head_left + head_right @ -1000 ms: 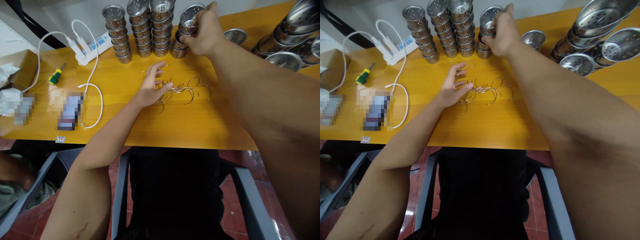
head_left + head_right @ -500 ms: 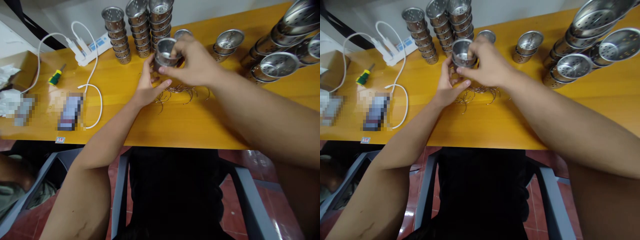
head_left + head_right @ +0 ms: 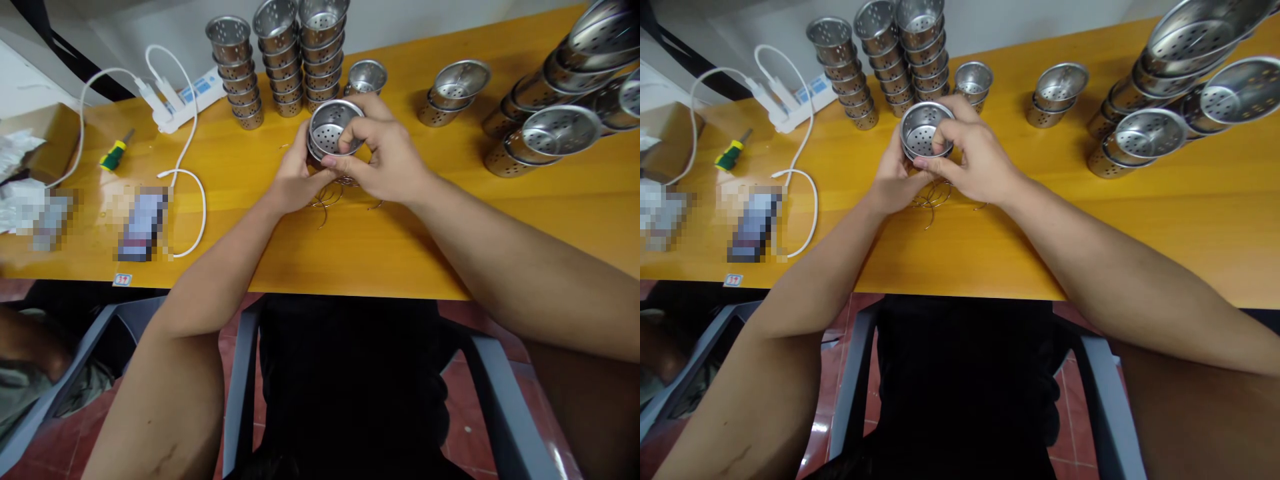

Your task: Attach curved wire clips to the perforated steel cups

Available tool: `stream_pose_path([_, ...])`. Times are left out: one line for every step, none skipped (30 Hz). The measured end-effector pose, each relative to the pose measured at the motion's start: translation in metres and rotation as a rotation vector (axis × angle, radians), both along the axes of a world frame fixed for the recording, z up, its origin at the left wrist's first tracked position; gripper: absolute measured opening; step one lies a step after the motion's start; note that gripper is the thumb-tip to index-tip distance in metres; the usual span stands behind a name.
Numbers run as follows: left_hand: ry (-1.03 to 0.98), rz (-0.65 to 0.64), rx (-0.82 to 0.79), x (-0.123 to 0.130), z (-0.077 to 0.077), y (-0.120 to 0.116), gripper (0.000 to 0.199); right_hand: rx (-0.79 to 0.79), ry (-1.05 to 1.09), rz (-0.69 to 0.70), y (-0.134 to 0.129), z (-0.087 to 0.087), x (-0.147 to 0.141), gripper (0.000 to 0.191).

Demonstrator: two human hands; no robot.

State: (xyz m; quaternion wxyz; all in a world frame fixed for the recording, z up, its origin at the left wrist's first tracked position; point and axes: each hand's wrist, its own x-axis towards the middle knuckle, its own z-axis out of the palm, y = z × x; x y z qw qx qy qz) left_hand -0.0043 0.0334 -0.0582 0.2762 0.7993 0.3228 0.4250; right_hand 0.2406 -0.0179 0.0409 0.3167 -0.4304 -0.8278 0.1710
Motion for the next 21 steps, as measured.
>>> stream_pose_path([0.007, -0.001, 0.006, 0.000, 0.002, -0.001, 0.099, -0.013, -0.048, -0.038, -0.002, 0.004, -0.002, 0.031])
stream_pose_path([0.009, 0.004, 0.027, 0.001, 0.004, -0.002, 0.100, -0.015, -0.080, -0.055, -0.004, 0.008, -0.003, 0.030])
stream_pose_path([0.016, 0.018, 0.055, 0.002, 0.006, -0.003, 0.099, -0.009, -0.098, -0.057, -0.006, 0.011, -0.005, 0.028])
stream_pose_path([0.024, 0.032, 0.075, 0.002, 0.008, -0.004, 0.095, -0.001, -0.102, -0.053, -0.007, 0.013, -0.006, 0.025])
stream_pose_path([0.037, 0.041, 0.080, 0.003, 0.009, -0.005, 0.090, 0.003, -0.092, -0.047, -0.007, 0.014, -0.006, 0.022])
stream_pose_path([0.058, 0.045, 0.075, 0.003, 0.009, -0.005, 0.086, -0.002, -0.073, -0.035, -0.008, 0.015, -0.005, 0.019])
stream_pose_path([0.077, 0.045, 0.067, 0.002, 0.009, -0.006, 0.083, -0.013, -0.045, -0.017, -0.007, 0.016, -0.003, 0.017])
stream_pose_path([0.091, 0.043, 0.060, 0.001, 0.009, -0.005, 0.083, -0.023, -0.006, 0.009, -0.007, 0.016, -0.001, 0.016])
stream_pose_path([0.103, 0.036, 0.052, -0.001, 0.007, -0.003, 0.085, -0.025, 0.043, 0.040, -0.005, 0.016, 0.003, 0.018])
stream_pose_path([0.111, 0.028, 0.040, -0.003, 0.005, 0.000, 0.089, -0.017, 0.097, 0.065, -0.003, 0.015, 0.006, 0.024])
stream_pose_path([0.115, 0.026, 0.023, -0.005, 0.002, 0.003, 0.094, -0.001, 0.148, 0.071, -0.001, 0.014, 0.010, 0.030])
stream_pose_path([0.108, 0.030, 0.000, -0.008, -0.001, 0.008, 0.097, 0.024, 0.190, 0.051, 0.003, 0.012, 0.014, 0.035])
stream_pose_path([0.094, 0.039, -0.023, -0.010, -0.005, 0.012, 0.100, 0.053, 0.223, 0.008, 0.007, 0.010, 0.018, 0.038])
stream_pose_path([0.079, 0.051, -0.038, -0.012, -0.009, 0.016, 0.102, 0.082, 0.245, -0.041, 0.011, 0.006, 0.021, 0.039])
stream_pose_path([0.063, 0.062, -0.041, -0.013, -0.012, 0.020, 0.104, 0.109, 0.258, -0.088, 0.017, 0.002, 0.024, 0.038])
stream_pose_path([0.048, 0.074, -0.031, -0.014, -0.014, 0.023, 0.105, 0.128, 0.256, -0.125, 0.022, -0.002, 0.028, 0.036])
stream_pose_path([0.040, 0.083, -0.014, -0.015, -0.015, 0.025, 0.107, 0.138, 0.238, -0.152, 0.028, -0.007, 0.031, 0.033])
stream_pose_path([0.037, 0.094, 0.003, -0.015, -0.015, 0.027, 0.108, 0.139, 0.206, -0.171, 0.033, -0.012, 0.035, 0.029])
stream_pose_path([0.036, 0.109, 0.018, -0.015, -0.014, 0.028, 0.110, 0.130, 0.163, -0.188, 0.038, -0.017, 0.039, 0.024])
stream_pose_path([0.035, 0.129, 0.027, -0.014, -0.012, 0.028, 0.112, 0.115, 0.117, -0.205, 0.043, -0.021, 0.043, 0.017])
stream_pose_path([0.028, 0.151, 0.028, -0.015, -0.009, 0.028, 0.114, 0.096, 0.076, -0.219, 0.047, -0.026, 0.046, 0.013])
